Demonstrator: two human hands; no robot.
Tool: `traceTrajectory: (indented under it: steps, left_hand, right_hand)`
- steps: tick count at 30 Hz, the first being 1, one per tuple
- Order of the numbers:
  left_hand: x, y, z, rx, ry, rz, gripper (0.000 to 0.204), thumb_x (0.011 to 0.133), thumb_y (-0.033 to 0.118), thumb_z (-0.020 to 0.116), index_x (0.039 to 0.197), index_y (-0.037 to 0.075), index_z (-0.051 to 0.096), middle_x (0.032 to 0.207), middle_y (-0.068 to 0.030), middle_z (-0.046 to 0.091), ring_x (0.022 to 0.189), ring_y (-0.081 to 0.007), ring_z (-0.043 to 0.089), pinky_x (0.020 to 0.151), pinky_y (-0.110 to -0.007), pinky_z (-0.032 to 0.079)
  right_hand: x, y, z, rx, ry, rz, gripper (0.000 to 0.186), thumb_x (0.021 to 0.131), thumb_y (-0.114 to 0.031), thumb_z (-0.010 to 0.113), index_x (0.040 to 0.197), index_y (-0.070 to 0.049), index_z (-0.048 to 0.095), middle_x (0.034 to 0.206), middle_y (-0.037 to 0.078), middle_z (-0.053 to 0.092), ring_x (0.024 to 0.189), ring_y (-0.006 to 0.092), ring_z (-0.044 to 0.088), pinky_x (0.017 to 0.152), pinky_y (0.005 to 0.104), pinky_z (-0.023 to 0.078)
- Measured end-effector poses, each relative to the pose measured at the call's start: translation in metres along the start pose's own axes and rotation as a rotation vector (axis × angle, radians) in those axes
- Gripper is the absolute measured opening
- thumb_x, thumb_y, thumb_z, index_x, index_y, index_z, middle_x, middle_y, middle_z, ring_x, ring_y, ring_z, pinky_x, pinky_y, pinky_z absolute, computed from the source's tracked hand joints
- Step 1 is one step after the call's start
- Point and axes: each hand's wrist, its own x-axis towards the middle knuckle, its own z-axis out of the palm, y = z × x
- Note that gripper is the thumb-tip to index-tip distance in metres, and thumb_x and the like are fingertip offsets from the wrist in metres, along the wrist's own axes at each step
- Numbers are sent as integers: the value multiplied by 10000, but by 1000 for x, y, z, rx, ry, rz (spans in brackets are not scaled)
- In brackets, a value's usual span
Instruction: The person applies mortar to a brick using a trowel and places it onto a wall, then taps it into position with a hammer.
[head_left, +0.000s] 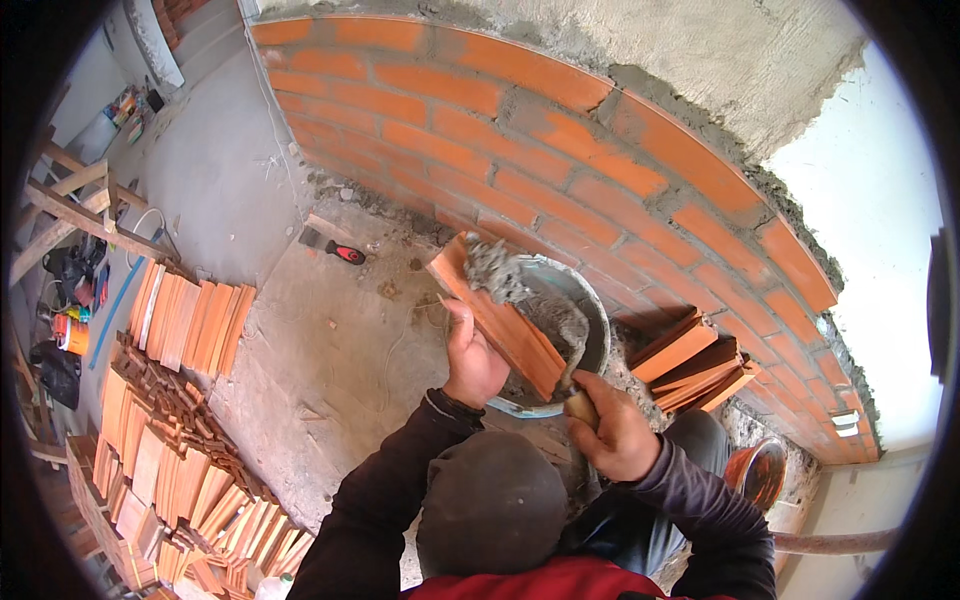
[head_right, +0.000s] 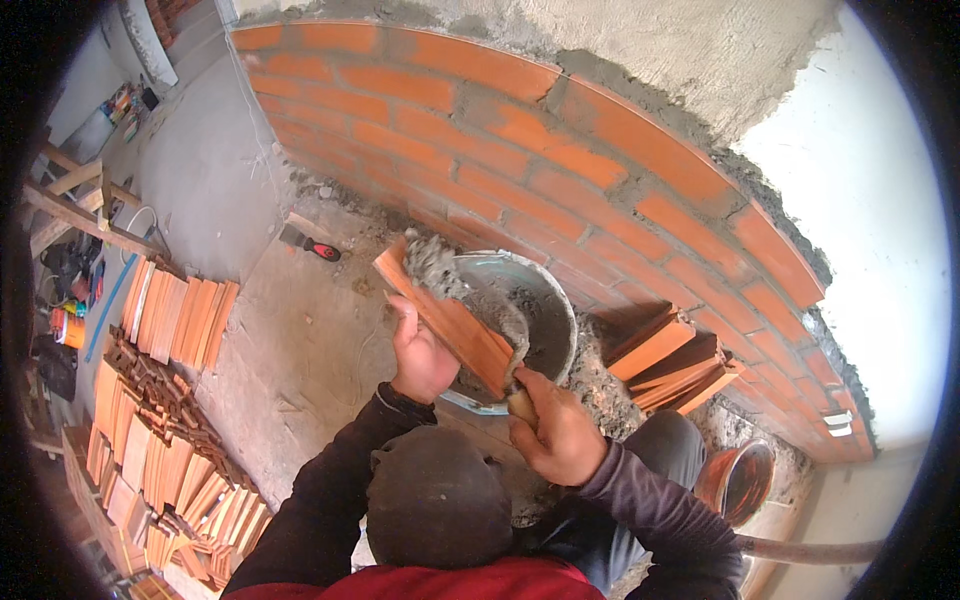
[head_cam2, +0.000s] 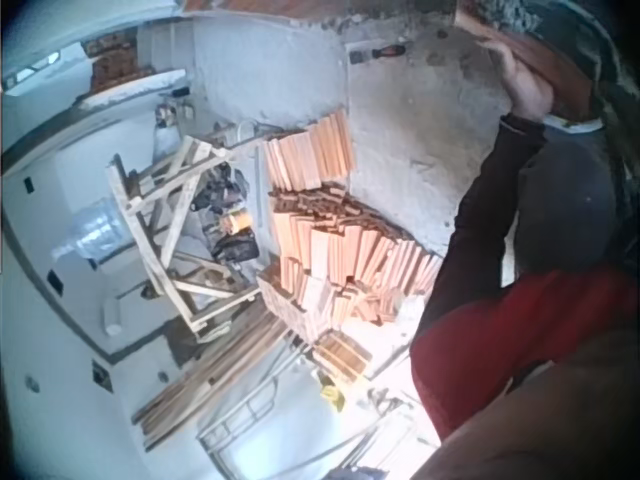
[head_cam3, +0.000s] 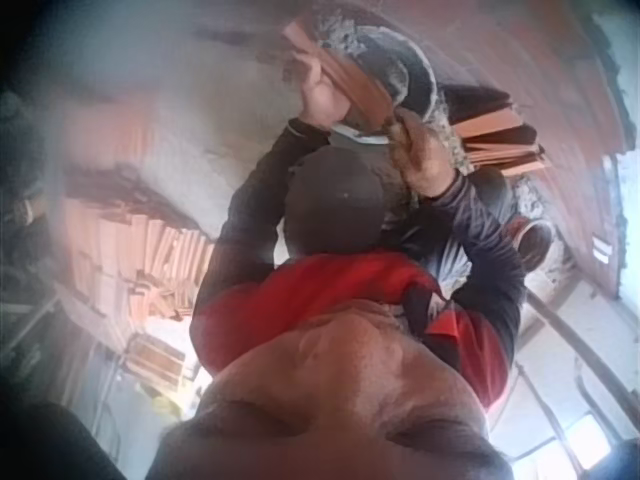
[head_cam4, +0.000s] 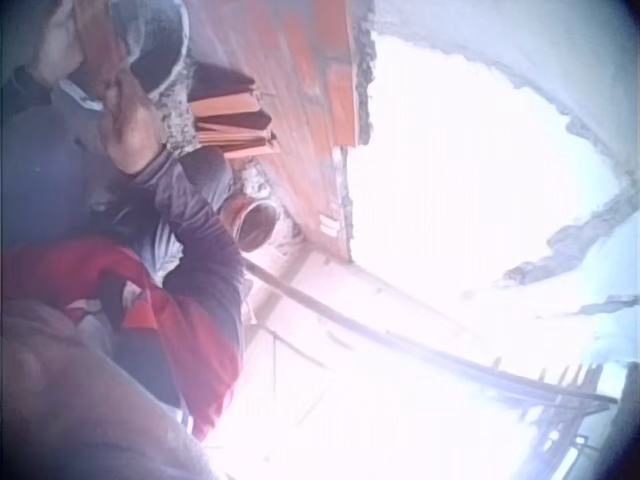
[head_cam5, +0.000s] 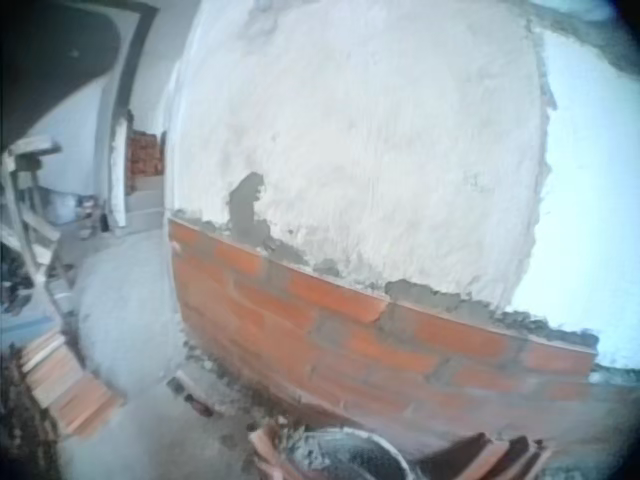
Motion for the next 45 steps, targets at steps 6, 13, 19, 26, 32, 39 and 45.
traceTrajectory:
  steps: [6,13,19,26,32,39,45]
  left_hand:
    - [-4,-4,8,0,-50,-13,644,988,648,316,1320,117,466,1279,-58,537,1224,-235,497,1078,-440,366]
    - [-7,-2,9,2,-58,-23,667,1001,628,301,1409,111,405,1373,-79,502,1284,-254,467,1109,-455,343]
    - [-5,1,6,-34,9,-81,692,1000,630,303,1439,101,376,1408,-82,485,1299,-264,459,1118,-457,337]
    - [-7,8,4,-21,-7,-81,698,1000,630,298,1454,105,371,1437,-81,465,1319,-280,442,1114,-471,341]
    - [-12,23,14,7,-2,-64,696,1008,617,293,1466,96,346,1429,-80,470,1311,-277,455,1123,-467,338]
    - [-17,27,0,26,49,-93,675,1013,600,311,1445,84,367,1403,-88,494,1293,-274,471,1117,-460,347]
    - [-24,46,-37,116,131,67,611,1037,548,291,1425,86,384,1344,-88,527,1224,-285,510,1068,-476,401]
  right_hand:
    - [2,-2,13,-73,16,-75,494,767,-13,653,1212,95,470,917,271,588,881,469,598,743,469,478]
    - [5,-13,16,-80,0,-10,463,770,-16,649,1186,96,480,938,278,580,895,473,587,755,471,475]
    - [3,-15,21,-80,38,-51,467,770,-29,653,1188,107,494,932,283,591,885,484,588,755,479,479]
    - [-7,-24,4,54,-4,93,431,814,-61,659,1180,121,522,829,213,612,758,336,631,701,406,489]
    - [0,-27,-30,382,-179,330,243,1010,-202,515,1053,22,599,701,17,569,614,79,521,569,267,430]
    - [12,-25,-51,250,-440,483,224,1019,-184,497,915,-3,578,663,4,553,534,97,516,501,276,427]
    - [15,-9,-77,-131,-328,280,218,995,-187,528,1023,18,595,687,84,594,573,172,584,558,325,476]
